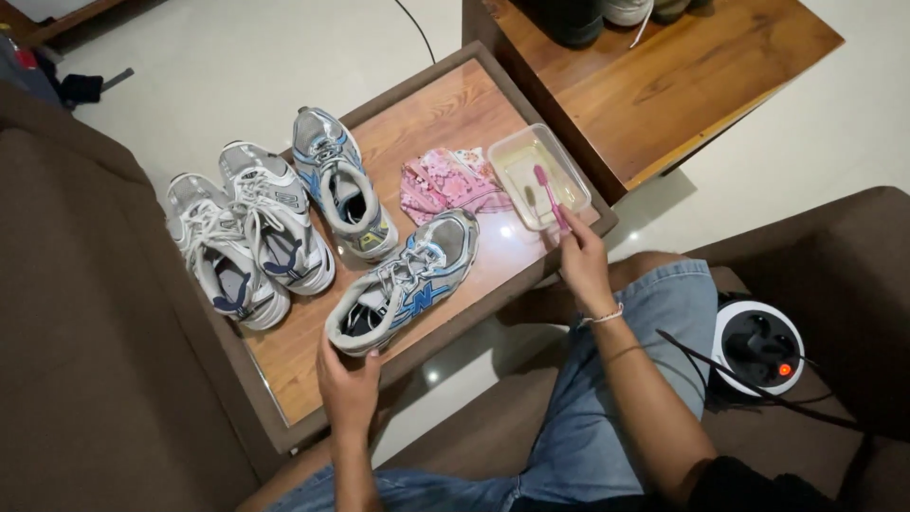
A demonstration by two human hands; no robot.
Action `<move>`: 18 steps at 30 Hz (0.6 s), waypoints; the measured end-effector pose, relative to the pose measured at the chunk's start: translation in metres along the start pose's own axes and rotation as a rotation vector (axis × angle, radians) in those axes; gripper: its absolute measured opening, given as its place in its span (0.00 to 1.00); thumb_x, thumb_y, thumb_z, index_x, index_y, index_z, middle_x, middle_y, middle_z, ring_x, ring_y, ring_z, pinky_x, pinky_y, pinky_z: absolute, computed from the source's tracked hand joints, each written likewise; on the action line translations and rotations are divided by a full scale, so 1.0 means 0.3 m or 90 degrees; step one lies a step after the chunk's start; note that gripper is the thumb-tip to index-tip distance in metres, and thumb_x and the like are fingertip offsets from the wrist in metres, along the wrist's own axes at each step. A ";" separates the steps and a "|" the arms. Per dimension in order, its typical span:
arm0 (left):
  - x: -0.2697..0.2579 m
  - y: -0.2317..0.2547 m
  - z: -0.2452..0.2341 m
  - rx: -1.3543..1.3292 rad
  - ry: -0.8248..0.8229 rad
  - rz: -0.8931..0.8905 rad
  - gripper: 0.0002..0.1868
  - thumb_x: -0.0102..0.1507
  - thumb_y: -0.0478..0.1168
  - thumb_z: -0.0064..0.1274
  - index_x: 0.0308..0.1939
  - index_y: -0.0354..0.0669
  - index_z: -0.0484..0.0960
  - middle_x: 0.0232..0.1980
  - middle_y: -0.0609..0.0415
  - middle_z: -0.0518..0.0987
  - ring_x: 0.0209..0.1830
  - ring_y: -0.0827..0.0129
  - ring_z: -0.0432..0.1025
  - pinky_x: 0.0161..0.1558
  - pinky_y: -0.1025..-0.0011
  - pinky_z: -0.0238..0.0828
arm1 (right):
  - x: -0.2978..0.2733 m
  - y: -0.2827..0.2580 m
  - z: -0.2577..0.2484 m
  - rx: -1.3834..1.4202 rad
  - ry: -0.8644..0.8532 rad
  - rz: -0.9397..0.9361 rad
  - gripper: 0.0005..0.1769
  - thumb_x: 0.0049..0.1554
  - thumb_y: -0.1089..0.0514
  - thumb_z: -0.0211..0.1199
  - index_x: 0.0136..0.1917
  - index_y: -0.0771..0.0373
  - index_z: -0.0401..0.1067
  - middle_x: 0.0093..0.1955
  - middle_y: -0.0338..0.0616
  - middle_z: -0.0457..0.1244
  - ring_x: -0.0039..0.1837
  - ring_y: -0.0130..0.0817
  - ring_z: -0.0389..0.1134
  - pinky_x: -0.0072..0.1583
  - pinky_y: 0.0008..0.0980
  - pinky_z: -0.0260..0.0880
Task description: A person is cleaning a pair of sneakers using a toothbrush, cleaning solution, and a cloth.
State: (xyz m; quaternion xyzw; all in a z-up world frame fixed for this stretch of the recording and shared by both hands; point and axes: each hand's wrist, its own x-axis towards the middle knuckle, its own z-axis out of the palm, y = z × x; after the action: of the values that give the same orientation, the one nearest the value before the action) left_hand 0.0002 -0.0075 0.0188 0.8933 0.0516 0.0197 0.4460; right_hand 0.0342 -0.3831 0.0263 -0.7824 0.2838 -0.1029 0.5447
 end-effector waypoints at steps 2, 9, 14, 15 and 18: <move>0.004 0.001 0.001 0.001 0.000 -0.003 0.43 0.56 0.40 0.56 0.74 0.38 0.58 0.72 0.39 0.66 0.72 0.46 0.60 0.67 0.51 0.59 | 0.004 -0.009 0.005 -0.009 -0.013 0.039 0.27 0.61 0.57 0.46 0.72 0.51 0.68 0.75 0.43 0.59 0.61 0.31 0.58 0.60 0.27 0.57; 0.008 -0.009 0.007 0.005 0.004 -0.012 0.42 0.56 0.40 0.56 0.73 0.35 0.59 0.71 0.38 0.67 0.71 0.46 0.61 0.67 0.52 0.59 | -0.002 -0.018 0.006 0.003 -0.050 0.085 0.30 0.59 0.57 0.45 0.72 0.52 0.70 0.64 0.33 0.64 0.45 0.22 0.58 0.48 0.22 0.57; 0.008 -0.031 0.009 0.006 0.001 -0.019 0.43 0.56 0.41 0.57 0.74 0.39 0.58 0.72 0.39 0.66 0.72 0.46 0.60 0.66 0.50 0.61 | -0.052 -0.017 0.035 0.026 -0.061 -0.132 0.24 0.64 0.59 0.49 0.72 0.60 0.67 0.64 0.44 0.65 0.56 0.31 0.59 0.58 0.31 0.58; 0.005 -0.054 0.017 0.015 0.012 0.016 0.44 0.55 0.40 0.57 0.74 0.39 0.58 0.72 0.38 0.66 0.72 0.45 0.60 0.66 0.49 0.61 | -0.071 -0.020 0.040 0.035 -0.100 -0.269 0.21 0.66 0.58 0.51 0.71 0.65 0.66 0.71 0.50 0.62 0.74 0.40 0.62 0.75 0.38 0.60; 0.000 -0.047 0.026 0.033 0.041 0.046 0.46 0.54 0.43 0.61 0.73 0.30 0.61 0.68 0.29 0.67 0.69 0.36 0.63 0.68 0.44 0.60 | -0.197 -0.197 0.048 -0.062 -0.307 -0.274 0.19 0.55 0.73 0.56 0.58 0.71 0.78 0.53 0.67 0.70 0.57 0.62 0.72 0.59 0.53 0.70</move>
State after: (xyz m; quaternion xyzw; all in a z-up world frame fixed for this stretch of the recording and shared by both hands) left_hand -0.0003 -0.0054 0.0030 0.9048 0.0343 0.0627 0.4198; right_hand 0.0124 -0.3242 0.0833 -0.8513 -0.0209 -0.0142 0.5241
